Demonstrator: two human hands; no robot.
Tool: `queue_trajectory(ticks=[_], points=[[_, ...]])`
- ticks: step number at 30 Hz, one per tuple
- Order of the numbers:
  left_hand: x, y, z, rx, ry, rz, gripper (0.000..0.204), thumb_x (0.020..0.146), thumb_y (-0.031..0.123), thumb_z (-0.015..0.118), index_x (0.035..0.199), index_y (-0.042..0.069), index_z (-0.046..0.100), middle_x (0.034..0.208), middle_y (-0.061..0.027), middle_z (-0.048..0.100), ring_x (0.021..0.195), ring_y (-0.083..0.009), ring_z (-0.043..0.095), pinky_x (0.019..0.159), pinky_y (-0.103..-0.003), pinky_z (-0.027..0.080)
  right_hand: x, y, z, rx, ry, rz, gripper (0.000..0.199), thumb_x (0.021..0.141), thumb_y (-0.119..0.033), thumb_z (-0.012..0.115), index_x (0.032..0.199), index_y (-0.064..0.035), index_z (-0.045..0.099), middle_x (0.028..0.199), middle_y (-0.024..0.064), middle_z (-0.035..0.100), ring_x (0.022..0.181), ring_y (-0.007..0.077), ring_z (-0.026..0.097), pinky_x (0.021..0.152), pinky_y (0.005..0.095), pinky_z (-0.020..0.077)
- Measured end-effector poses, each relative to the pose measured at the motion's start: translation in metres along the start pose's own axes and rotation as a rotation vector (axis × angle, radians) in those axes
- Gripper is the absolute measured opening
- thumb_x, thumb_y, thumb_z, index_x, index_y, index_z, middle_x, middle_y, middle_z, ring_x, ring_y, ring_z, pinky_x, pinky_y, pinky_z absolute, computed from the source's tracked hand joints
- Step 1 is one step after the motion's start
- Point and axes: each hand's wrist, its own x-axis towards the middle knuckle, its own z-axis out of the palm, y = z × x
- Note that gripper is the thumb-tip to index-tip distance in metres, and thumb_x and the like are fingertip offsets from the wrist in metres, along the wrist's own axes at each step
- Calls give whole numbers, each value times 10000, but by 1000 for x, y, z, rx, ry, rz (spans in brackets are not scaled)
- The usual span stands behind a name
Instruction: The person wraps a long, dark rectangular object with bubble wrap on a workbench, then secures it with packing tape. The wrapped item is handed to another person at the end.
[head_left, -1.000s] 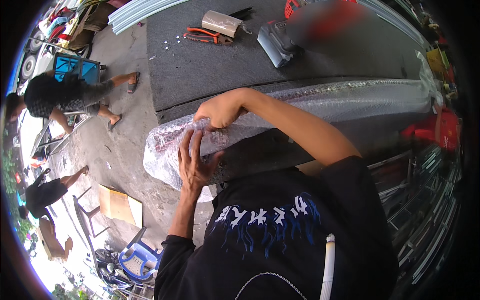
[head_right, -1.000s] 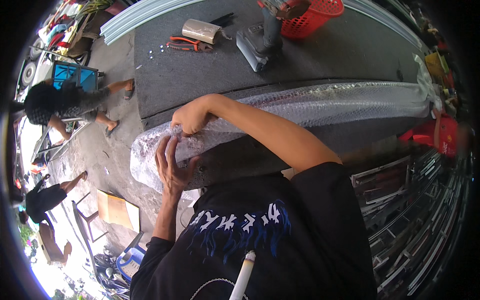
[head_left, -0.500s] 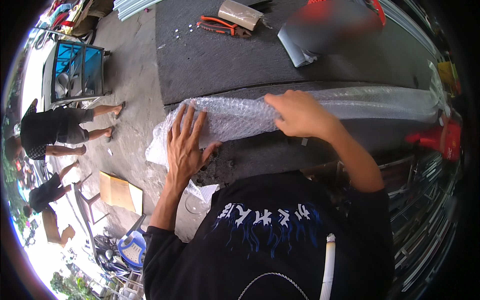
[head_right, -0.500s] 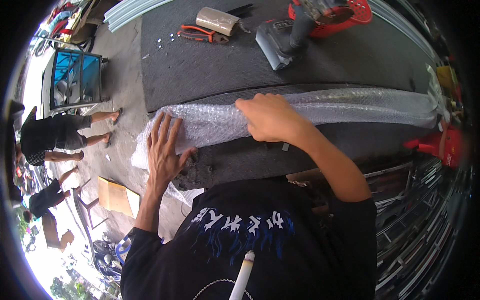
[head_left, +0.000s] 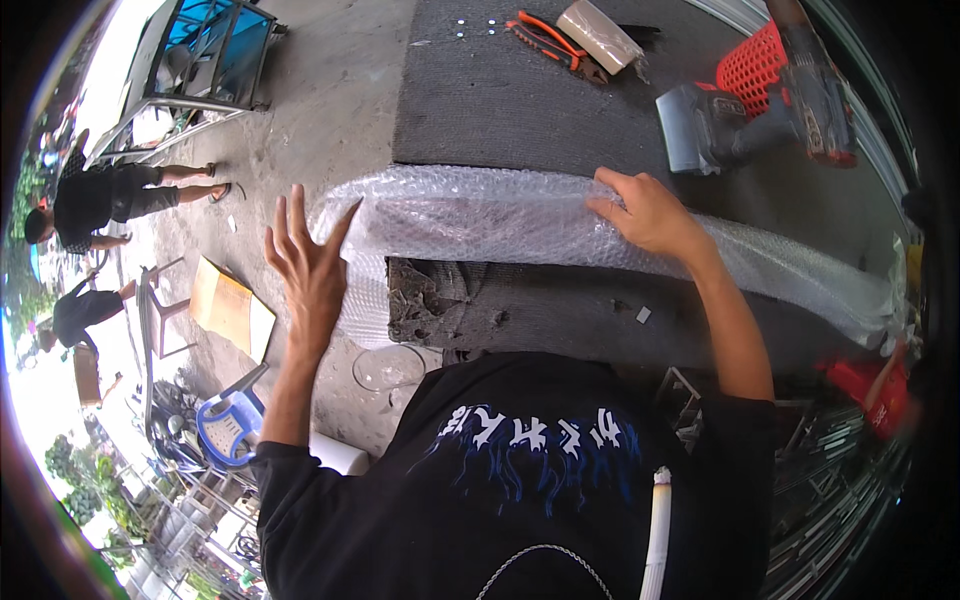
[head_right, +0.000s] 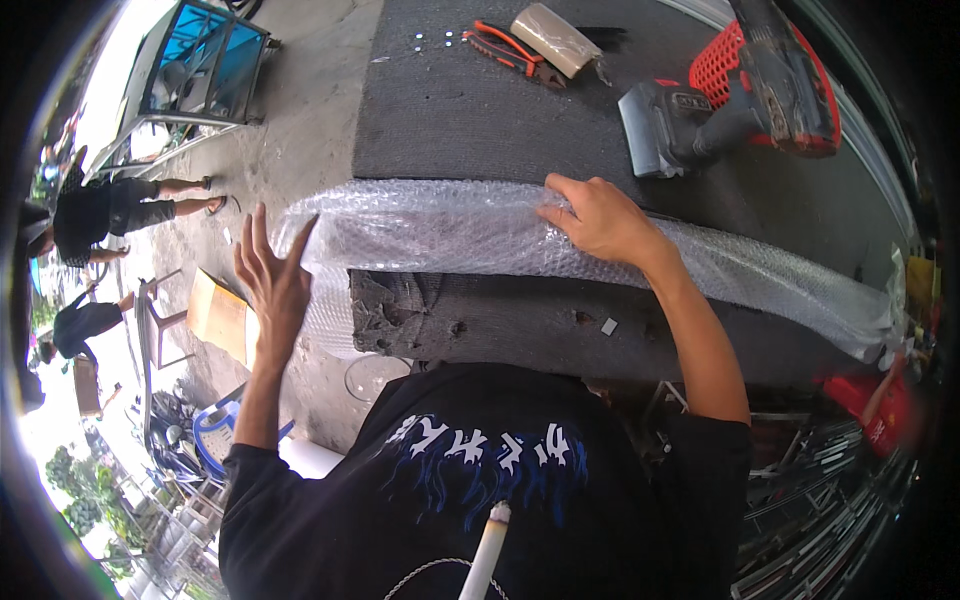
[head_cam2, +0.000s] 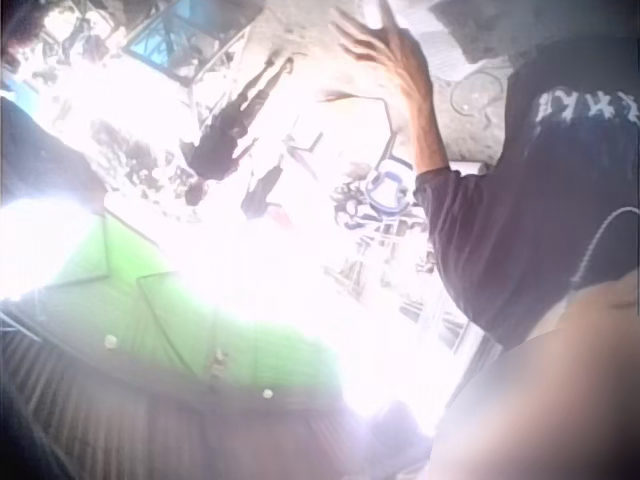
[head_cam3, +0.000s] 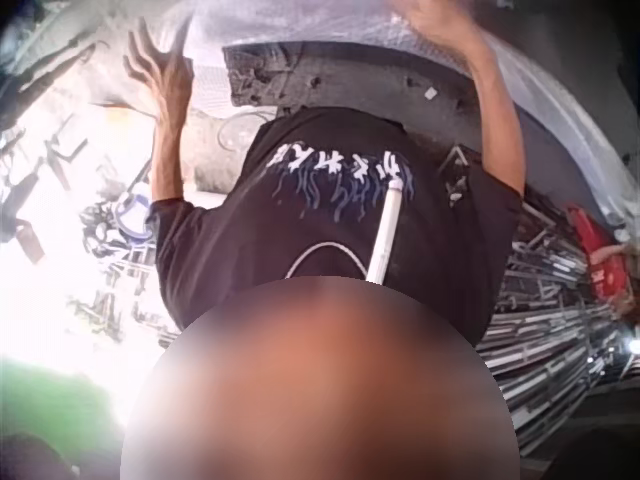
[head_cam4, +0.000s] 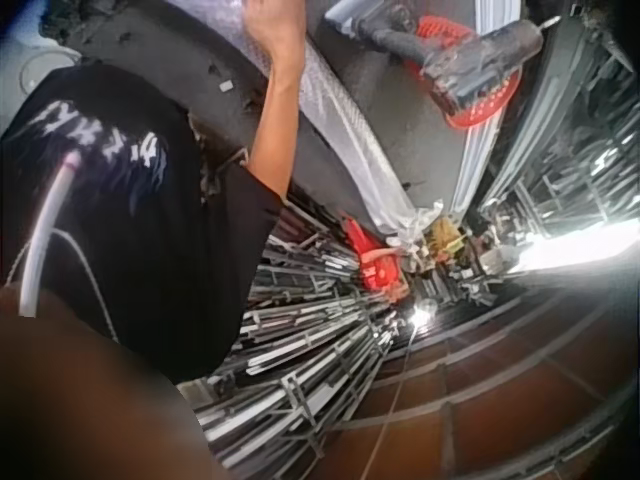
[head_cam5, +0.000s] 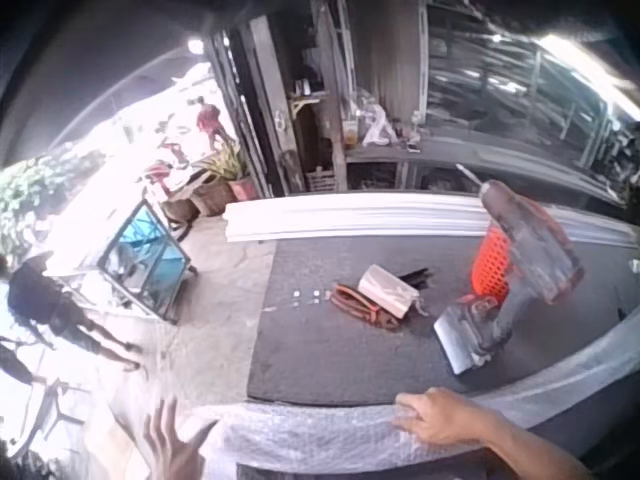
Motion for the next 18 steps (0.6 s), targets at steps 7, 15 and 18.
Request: queue_trajectory(ticks=[7,15,18], points=[[104,-106,29,199,-82,-97,606,944,71,775,1500,268,637,1685,-139,445,1464,-312,522,1200,-550,361,13,4,-12,63,-160,73,492,1045,-366,707,1287,62,684,1058,314,757,1003,449,758,926,483,563],[72,105,-32,-722,-4,372,834,651,163,974,1416,99,646,1420,-132,654,1342,-359,605,1132,-504,482,34,31,-18,275,-173,11,406,1034,-336,744,1165,46,704,1049,236,750,979,293,728,905,405,539],[72,125,-19,-618,-56,369,983,633,180,989,1521,121,572,1444,-128,629,1355,-338,587,1160,-506,449,39,29,-25,220,-221,38,360,1008,-320,783,1111,15,700,1004,219,756,921,294,738,865,427,547]])
